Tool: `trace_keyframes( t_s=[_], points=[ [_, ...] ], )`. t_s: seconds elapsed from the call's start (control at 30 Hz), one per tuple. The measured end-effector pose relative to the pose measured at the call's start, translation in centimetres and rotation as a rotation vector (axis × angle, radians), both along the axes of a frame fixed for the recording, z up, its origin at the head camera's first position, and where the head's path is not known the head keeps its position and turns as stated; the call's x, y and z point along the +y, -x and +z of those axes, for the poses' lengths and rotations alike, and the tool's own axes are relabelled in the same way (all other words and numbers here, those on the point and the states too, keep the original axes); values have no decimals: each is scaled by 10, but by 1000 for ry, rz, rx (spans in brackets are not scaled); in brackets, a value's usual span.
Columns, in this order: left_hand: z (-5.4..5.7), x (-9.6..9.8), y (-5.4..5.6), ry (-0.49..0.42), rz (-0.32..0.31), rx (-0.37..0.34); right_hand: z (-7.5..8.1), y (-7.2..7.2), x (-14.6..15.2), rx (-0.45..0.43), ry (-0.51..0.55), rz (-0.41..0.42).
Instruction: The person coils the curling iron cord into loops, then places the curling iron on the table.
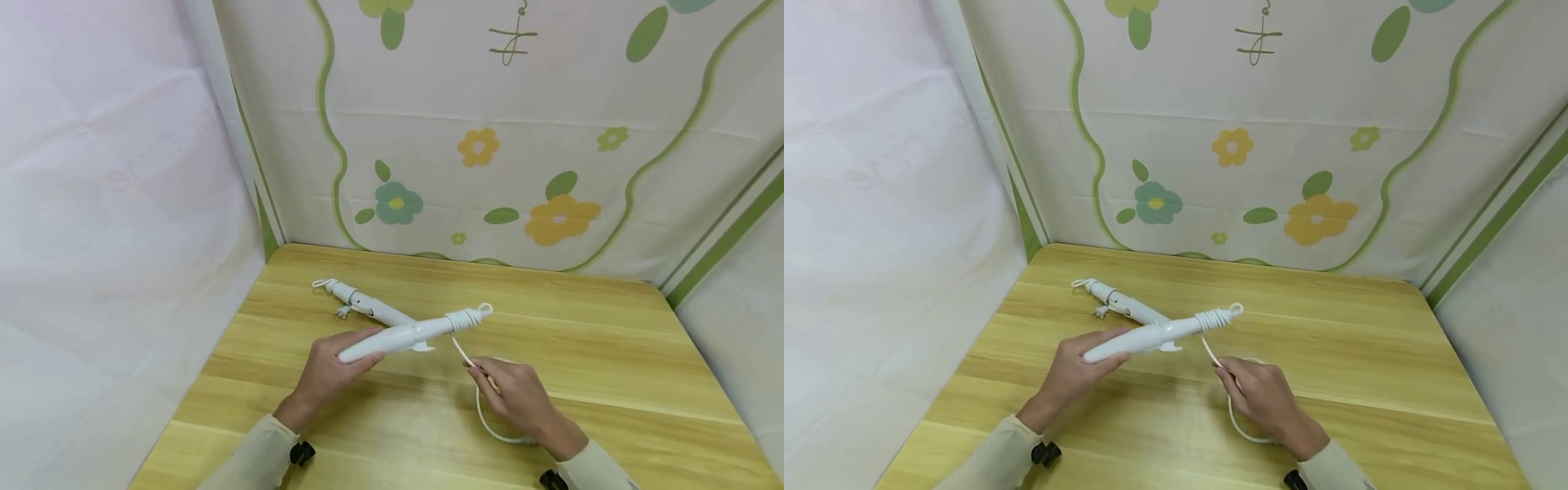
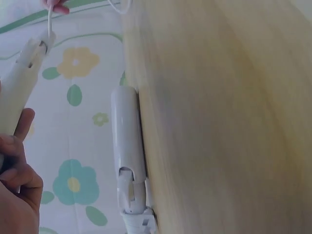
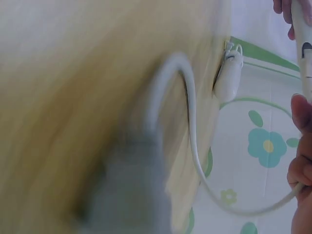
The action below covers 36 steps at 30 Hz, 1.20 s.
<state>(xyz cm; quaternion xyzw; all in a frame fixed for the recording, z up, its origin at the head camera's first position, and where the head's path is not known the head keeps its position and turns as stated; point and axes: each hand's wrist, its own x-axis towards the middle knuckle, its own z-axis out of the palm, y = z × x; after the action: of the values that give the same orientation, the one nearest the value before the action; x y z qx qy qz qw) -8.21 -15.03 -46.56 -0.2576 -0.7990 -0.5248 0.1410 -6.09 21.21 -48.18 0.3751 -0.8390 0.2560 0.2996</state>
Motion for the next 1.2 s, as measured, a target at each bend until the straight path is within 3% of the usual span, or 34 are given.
trace_keyframes(
  t_s=[0.13,0.33,0.43,0.63,0.9,1.07,1.2],
  points=[
    [0,-5,4,60,36,-17,6,3,9,34,-12,29],
    [1,-10,6,208,-82,-1,18,16,16,130,-57,44],
    [4,-11,6,238,-132,-10,21,26,17,158,-105,36],
    [11,-11,10,240,-147,-71,30,51,16,168,-176,38],
    [20,-17,27,221,-166,-195,48,82,9,156,-259,111],
    [21,-18,37,229,-170,-254,54,89,5,167,-284,165],
    [22,-18,39,209,-133,-342,59,87,0,179,-300,183]
  ],
)
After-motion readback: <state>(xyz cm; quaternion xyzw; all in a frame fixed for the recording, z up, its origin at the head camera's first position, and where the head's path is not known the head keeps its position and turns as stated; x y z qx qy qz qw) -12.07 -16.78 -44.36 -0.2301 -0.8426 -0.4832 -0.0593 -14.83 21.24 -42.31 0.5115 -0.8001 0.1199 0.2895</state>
